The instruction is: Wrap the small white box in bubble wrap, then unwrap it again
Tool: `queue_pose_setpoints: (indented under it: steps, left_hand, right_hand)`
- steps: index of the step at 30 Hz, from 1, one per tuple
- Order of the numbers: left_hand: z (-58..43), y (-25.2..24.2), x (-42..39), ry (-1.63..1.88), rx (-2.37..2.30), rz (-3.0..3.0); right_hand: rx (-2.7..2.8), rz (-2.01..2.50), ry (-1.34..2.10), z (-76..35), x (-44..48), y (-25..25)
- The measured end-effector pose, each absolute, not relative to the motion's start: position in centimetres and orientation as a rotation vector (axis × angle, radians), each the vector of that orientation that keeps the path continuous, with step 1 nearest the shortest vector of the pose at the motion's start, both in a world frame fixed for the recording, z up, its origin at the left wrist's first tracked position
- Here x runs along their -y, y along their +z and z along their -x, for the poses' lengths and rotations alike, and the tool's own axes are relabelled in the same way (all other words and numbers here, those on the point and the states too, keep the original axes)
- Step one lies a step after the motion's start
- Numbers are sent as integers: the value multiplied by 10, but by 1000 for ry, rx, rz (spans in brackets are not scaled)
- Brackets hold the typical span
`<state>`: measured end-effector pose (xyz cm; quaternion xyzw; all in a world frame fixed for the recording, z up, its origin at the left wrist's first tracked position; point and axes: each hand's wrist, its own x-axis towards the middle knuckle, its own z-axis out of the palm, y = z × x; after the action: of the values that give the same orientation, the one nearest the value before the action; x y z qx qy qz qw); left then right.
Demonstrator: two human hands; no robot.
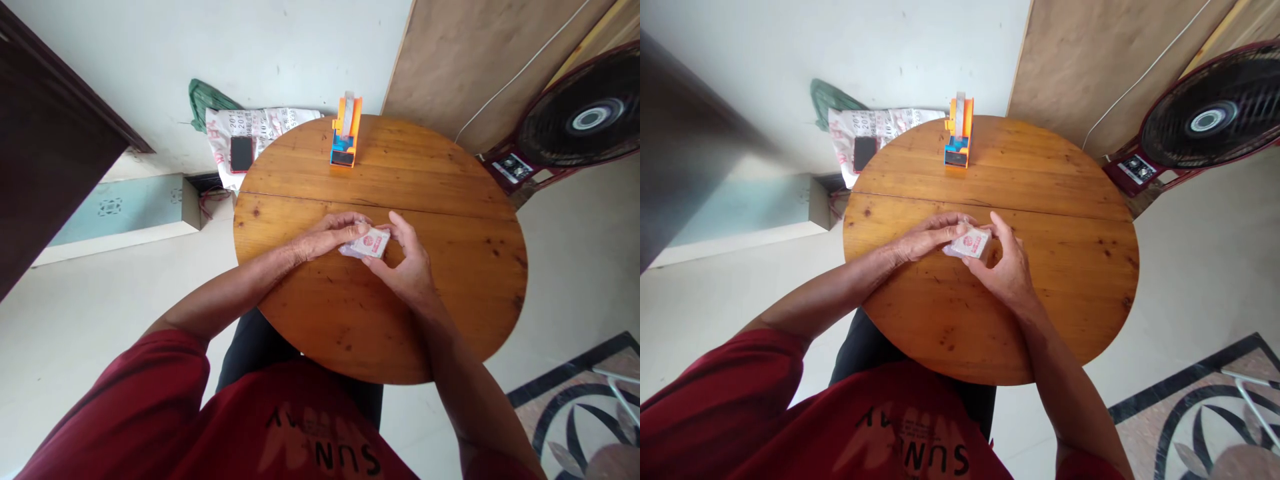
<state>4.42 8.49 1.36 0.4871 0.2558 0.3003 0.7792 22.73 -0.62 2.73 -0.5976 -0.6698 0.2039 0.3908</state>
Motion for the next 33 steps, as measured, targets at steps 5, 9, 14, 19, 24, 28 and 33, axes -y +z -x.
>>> queue_pose_setpoints:
  steps: [5, 9, 14, 19, 24, 28, 33]
  left_hand:
    - [-39, 6, -96, 780, -703, -1126]
    - [-33, 8, -97, 765, -700, -1229]
    - [-29, 13, -95, 624, -613, -1360]
    - [-32, 11, -94, 606, -574, -1373]
    - [-32, 11, -96, 552, -580, -1384]
    - [-31, 12, -99, 502, -603, -1404]
    - [-30, 7, -101, 543, -546, -1379]
  right_hand:
    - [1860, 1672, 600, -233, 3, 27]
    - [1962, 1653, 580, -238, 3, 30]
    - [1986, 1645, 534, -244, 8, 34]
    - [2028, 1631, 455, -245, 9, 31]
    - [2022, 1614, 413, -243, 5, 23]
    - [1976, 1580, 481, -239, 3, 23]
    - [1979, 1574, 611, -239, 5, 31]
